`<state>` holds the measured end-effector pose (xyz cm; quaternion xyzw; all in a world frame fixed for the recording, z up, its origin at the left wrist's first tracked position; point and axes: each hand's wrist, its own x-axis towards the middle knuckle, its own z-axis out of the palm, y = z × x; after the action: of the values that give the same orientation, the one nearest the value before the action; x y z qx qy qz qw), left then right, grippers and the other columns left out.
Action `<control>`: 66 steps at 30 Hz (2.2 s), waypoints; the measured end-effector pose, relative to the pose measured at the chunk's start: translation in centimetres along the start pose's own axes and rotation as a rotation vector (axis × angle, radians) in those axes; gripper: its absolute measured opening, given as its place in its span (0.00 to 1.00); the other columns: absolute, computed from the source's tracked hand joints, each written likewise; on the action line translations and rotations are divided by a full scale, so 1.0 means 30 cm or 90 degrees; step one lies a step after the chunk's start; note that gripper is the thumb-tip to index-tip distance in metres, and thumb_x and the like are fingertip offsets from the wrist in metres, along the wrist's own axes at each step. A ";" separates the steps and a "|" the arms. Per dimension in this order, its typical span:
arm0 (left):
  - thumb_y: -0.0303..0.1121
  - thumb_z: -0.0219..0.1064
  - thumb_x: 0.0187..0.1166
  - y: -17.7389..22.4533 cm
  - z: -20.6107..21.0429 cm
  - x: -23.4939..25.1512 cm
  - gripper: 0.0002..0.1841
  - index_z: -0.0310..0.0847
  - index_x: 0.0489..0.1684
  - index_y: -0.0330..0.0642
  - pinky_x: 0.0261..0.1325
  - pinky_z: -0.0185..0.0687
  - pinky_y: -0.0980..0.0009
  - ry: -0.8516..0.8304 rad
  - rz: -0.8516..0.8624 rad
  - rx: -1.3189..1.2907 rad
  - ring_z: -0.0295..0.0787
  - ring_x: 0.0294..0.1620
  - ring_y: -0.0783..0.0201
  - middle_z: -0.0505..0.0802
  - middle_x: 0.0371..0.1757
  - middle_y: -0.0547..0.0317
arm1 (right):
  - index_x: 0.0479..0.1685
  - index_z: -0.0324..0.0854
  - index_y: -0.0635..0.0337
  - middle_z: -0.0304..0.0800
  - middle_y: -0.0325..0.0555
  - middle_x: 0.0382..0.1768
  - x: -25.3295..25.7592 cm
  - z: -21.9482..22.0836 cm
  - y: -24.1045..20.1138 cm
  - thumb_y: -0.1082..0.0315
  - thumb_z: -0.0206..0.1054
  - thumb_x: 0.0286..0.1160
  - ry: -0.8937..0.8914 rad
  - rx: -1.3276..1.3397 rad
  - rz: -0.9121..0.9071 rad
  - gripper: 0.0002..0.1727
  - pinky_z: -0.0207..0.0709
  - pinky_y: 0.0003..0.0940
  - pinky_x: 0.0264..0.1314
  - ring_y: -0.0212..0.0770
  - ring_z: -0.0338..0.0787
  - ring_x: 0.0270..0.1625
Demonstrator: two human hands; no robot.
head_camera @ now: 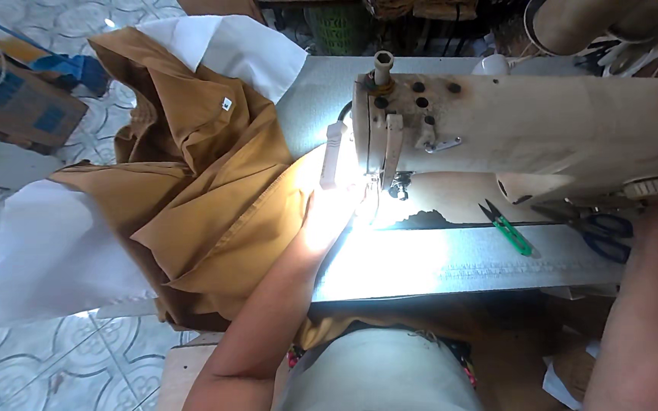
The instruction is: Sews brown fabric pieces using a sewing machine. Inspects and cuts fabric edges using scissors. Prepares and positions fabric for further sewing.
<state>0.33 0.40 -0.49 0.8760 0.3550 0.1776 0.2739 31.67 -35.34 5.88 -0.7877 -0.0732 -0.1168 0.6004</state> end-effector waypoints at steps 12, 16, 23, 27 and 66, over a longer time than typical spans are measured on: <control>0.48 0.72 0.78 0.004 -0.004 -0.002 0.20 0.87 0.45 0.36 0.49 0.85 0.46 -0.025 -0.042 0.047 0.90 0.43 0.50 0.92 0.41 0.44 | 0.81 0.65 0.53 0.84 0.39 0.69 0.109 -0.074 0.193 0.51 0.43 0.96 -0.047 0.058 -0.060 0.25 0.83 0.42 0.72 0.36 0.85 0.72; 0.48 0.73 0.77 0.006 -0.006 -0.003 0.19 0.87 0.41 0.36 0.47 0.85 0.46 -0.034 -0.053 0.044 0.90 0.41 0.49 0.91 0.39 0.45 | 0.77 0.66 0.53 0.84 0.38 0.66 0.109 -0.068 0.185 0.52 0.43 0.96 -0.035 0.061 -0.045 0.22 0.84 0.42 0.69 0.36 0.86 0.69; 0.48 0.71 0.80 0.006 -0.006 -0.002 0.20 0.88 0.40 0.35 0.47 0.85 0.46 -0.027 -0.014 0.068 0.90 0.41 0.48 0.91 0.39 0.44 | 0.81 0.65 0.54 0.84 0.40 0.69 0.120 -0.076 0.206 0.52 0.43 0.96 -0.041 0.050 -0.056 0.24 0.83 0.42 0.70 0.36 0.86 0.70; 0.46 0.72 0.78 0.005 -0.009 -0.004 0.19 0.87 0.49 0.36 0.50 0.86 0.47 -0.015 0.013 0.046 0.91 0.44 0.49 0.92 0.43 0.43 | 0.86 0.60 0.56 0.79 0.43 0.76 0.116 -0.083 0.209 0.50 0.43 0.96 -0.056 0.019 -0.061 0.28 0.79 0.41 0.77 0.36 0.82 0.76; 0.48 0.71 0.79 0.021 -0.009 -0.003 0.21 0.88 0.47 0.36 0.49 0.85 0.46 -0.022 -0.016 0.060 0.91 0.44 0.48 0.92 0.42 0.43 | 0.83 0.63 0.55 0.82 0.41 0.72 0.106 -0.070 0.189 0.51 0.42 0.96 -0.048 0.055 -0.051 0.26 0.80 0.41 0.75 0.36 0.83 0.74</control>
<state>0.46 0.05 0.08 0.8862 0.3695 0.1421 0.2407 35.97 -38.95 2.00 -0.7611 -0.1323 -0.1076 0.6258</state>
